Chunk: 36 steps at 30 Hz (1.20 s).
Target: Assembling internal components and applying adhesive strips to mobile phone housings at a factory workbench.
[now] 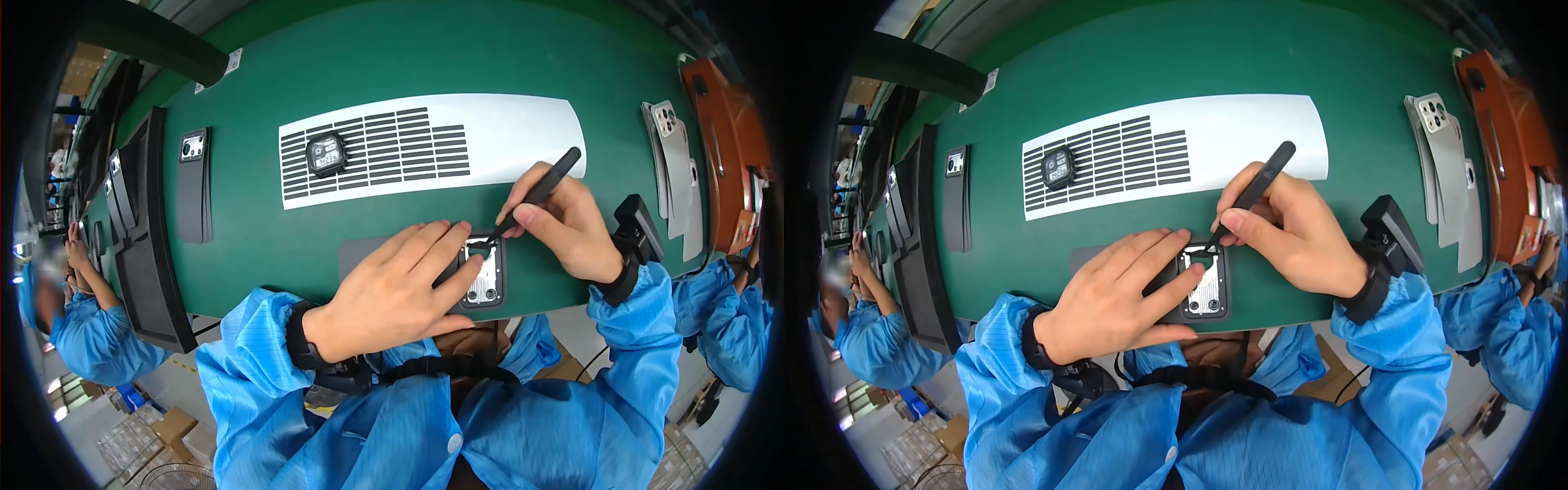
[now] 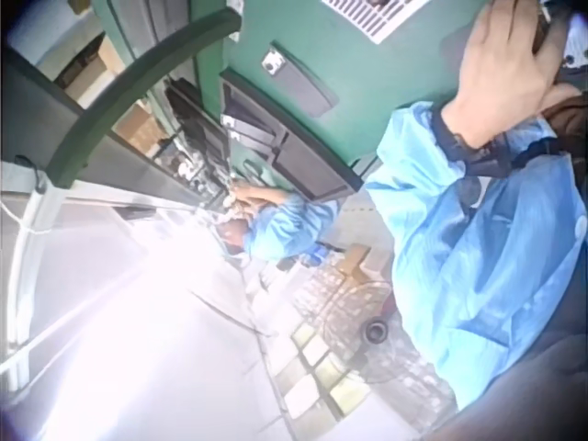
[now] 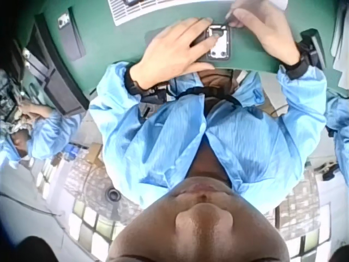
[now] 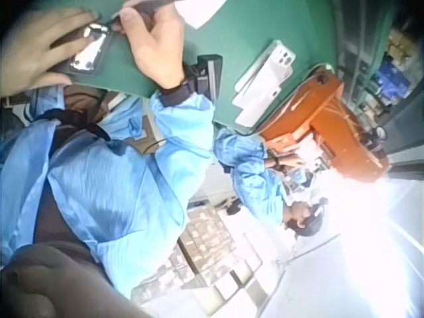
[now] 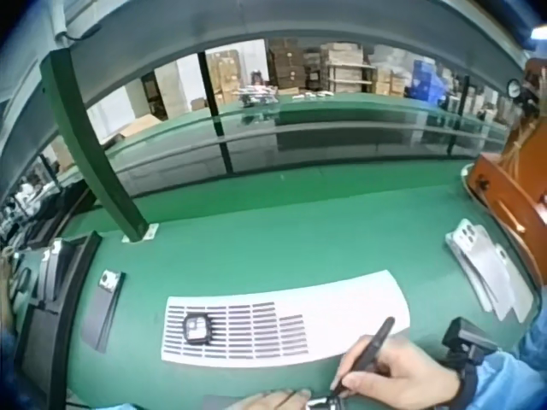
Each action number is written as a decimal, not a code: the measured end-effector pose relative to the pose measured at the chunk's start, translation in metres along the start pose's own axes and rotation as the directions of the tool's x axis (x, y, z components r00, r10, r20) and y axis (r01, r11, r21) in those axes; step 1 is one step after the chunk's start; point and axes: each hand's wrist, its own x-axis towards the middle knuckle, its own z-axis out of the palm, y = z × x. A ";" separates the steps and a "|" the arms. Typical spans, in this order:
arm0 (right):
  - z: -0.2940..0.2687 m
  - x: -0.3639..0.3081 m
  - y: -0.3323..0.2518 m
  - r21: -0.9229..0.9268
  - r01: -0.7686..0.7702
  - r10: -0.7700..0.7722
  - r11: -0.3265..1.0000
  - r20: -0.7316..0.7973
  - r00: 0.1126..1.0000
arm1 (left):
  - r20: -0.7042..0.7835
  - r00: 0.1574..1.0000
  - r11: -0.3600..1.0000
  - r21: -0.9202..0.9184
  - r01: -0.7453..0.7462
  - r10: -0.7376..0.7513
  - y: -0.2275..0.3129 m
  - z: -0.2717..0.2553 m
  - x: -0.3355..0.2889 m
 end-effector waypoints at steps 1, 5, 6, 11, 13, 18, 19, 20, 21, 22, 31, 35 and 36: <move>0.001 0.001 0.000 0.004 -0.002 0.002 1.000 -0.004 1.000 | 0.004 1.000 1.000 -0.003 -0.002 0.002 0.000 0.000 0.000; 0.001 0.006 0.001 -0.094 0.035 -0.033 0.995 0.020 0.999 | -0.011 1.000 1.000 -0.029 0.005 -0.005 -0.001 0.000 0.001; 0.002 0.006 0.001 -0.121 0.042 -0.041 0.992 0.016 0.999 | -0.014 1.000 0.999 -0.046 0.011 -0.012 -0.001 0.000 0.000; 0.002 0.007 -0.001 -0.110 0.035 -0.035 0.993 0.002 0.999 | -0.032 0.999 0.999 -0.052 0.015 -0.017 -0.001 0.001 0.001; 0.001 0.008 0.000 -0.126 0.036 -0.035 0.991 0.010 0.999 | -0.030 0.999 0.998 -0.058 0.020 -0.022 -0.001 0.001 0.001; 0.001 0.008 -0.001 -0.134 0.068 -0.066 0.989 0.019 0.998 | -0.032 0.999 0.998 -0.054 0.028 -0.030 -0.001 0.000 0.002; 0.001 0.008 0.000 -0.133 0.068 -0.066 0.989 0.018 0.998 | -0.031 0.999 0.998 -0.054 0.028 -0.029 -0.001 0.000 0.002; 0.001 0.008 0.000 -0.131 0.066 -0.064 0.989 0.019 0.998 | -0.032 0.999 0.998 -0.055 0.030 -0.031 -0.001 0.000 0.002; 0.001 0.008 0.000 -0.129 0.064 -0.062 0.990 0.020 0.998 | -0.033 0.999 0.998 -0.056 0.032 -0.034 -0.001 0.000 0.002; 0.001 0.008 0.000 -0.128 0.064 -0.062 0.990 0.020 0.998 | -0.032 0.999 0.998 -0.056 0.032 -0.034 0.000 0.000 0.002; 0.002 0.007 0.000 -0.108 0.064 -0.062 0.992 0.021 0.998 | -0.026 0.999 0.997 -0.062 0.044 -0.046 -0.001 0.000 0.002; 0.002 0.006 0.000 -0.112 0.062 -0.060 0.992 0.020 0.998 | -0.025 0.998 0.997 -0.065 0.050 -0.052 0.000 0.000 0.002; 0.002 0.006 0.001 -0.108 0.066 -0.064 0.992 0.022 0.998 | -0.026 0.998 0.997 -0.064 0.052 -0.054 0.000 0.000 0.002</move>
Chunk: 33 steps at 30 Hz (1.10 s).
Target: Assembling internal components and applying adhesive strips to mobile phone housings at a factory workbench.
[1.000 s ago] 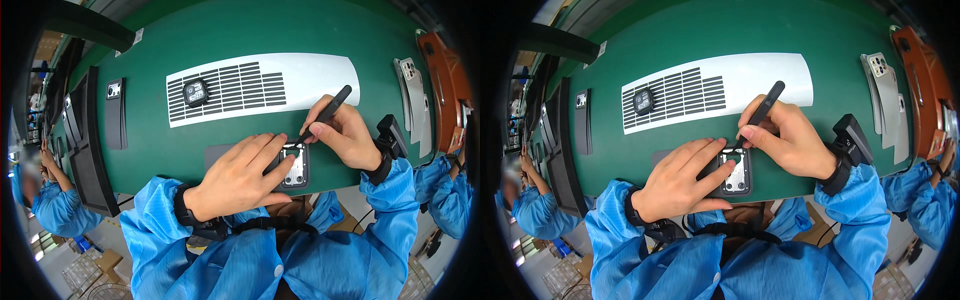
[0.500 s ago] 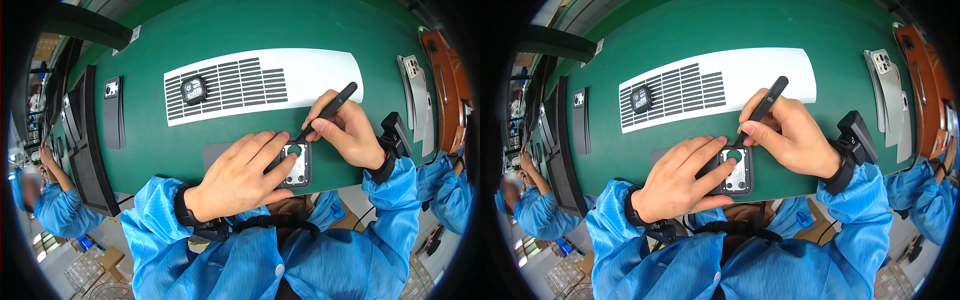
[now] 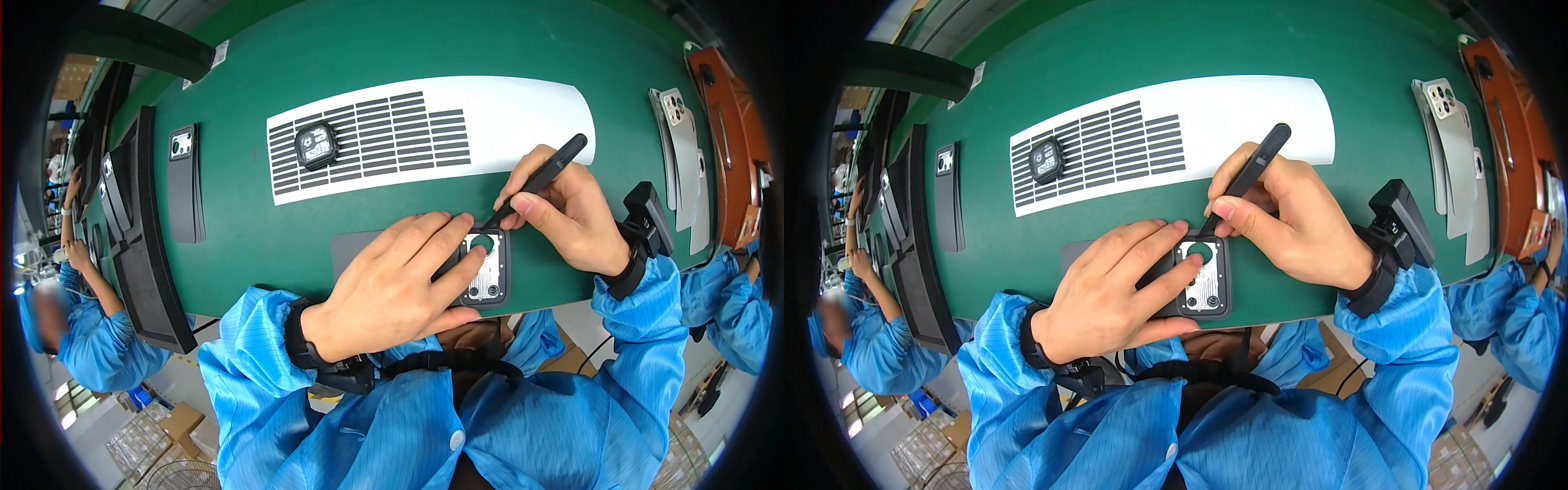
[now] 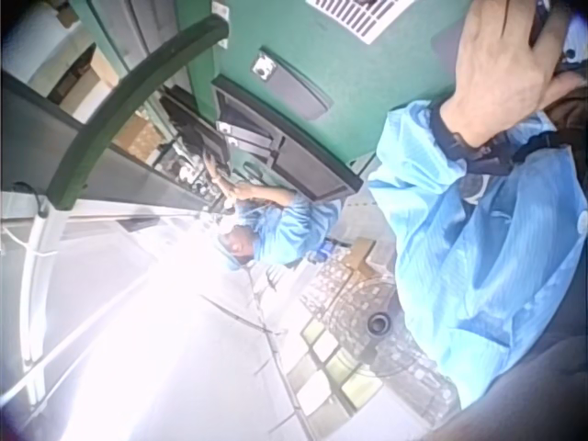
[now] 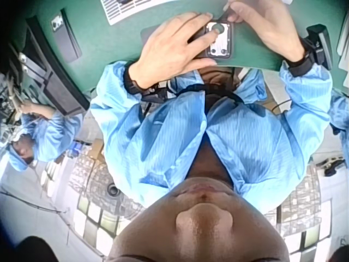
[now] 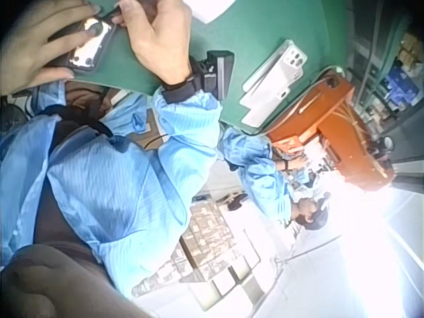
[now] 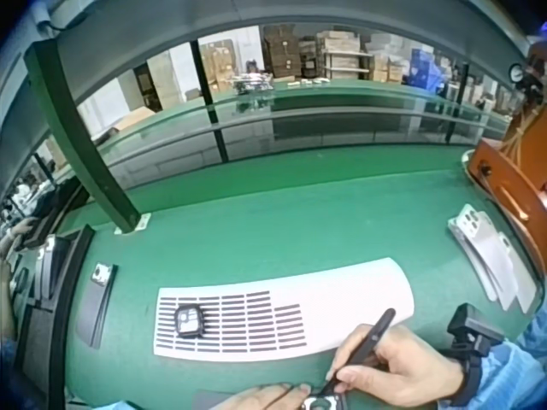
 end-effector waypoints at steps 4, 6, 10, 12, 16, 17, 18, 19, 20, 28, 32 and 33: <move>-0.001 0.000 0.001 0.034 0.000 0.000 0.999 0.005 1.000 | 0.004 1.000 1.000 -0.004 0.000 0.000 0.000 0.000 0.000; -0.002 0.001 0.001 0.079 0.000 -0.002 0.997 0.027 1.000 | 0.007 1.000 1.000 -0.001 0.001 -0.001 0.000 0.000 0.000; -0.002 0.001 0.000 0.048 -0.007 0.006 0.999 0.027 1.000 | 0.008 1.000 1.000 -0.009 -0.002 0.002 -0.001 0.000 0.001; -0.001 0.001 -0.002 0.019 -0.020 0.020 1.000 0.009 1.000 | 0.009 1.000 1.000 -0.005 0.002 -0.002 0.000 -0.001 0.000; -0.001 0.001 -0.001 0.004 -0.012 0.012 1.000 0.005 1.000 | 0.015 1.000 1.000 0.000 -0.001 0.001 -0.001 -0.001 0.000; -0.001 0.002 -0.001 0.000 -0.014 0.014 1.000 0.003 1.000 | 0.019 1.000 1.000 0.002 0.001 -0.001 -0.001 -0.001 0.000; -0.001 0.002 -0.001 -0.004 -0.016 0.016 1.000 0.001 1.000 | 0.022 1.000 1.000 0.005 0.002 -0.003 0.000 -0.001 0.000; -0.001 0.002 -0.001 -0.004 -0.016 0.016 1.000 0.001 1.000 | 0.022 1.000 1.000 0.005 0.002 -0.002 -0.001 -0.001 0.000; -0.001 0.001 0.000 0.001 -0.014 0.014 1.000 0.002 1.000 | 0.019 1.000 1.000 0.001 0.002 -0.002 -0.001 -0.001 0.000; -0.002 0.001 0.000 -0.006 0.001 -0.001 1.000 0.008 1.000 | 0.014 1.000 1.000 -0.008 0.007 -0.007 -0.001 -0.001 0.000; -0.002 0.001 0.000 -0.005 0.000 0.000 1.000 0.012 1.000 | 0.014 1.000 1.000 -0.012 0.008 -0.008 -0.001 -0.001 0.001; -0.002 0.001 0.000 -0.005 -0.003 0.003 1.000 0.013 1.000 | 0.016 1.000 1.000 -0.011 0.010 -0.010 -0.001 -0.001 0.001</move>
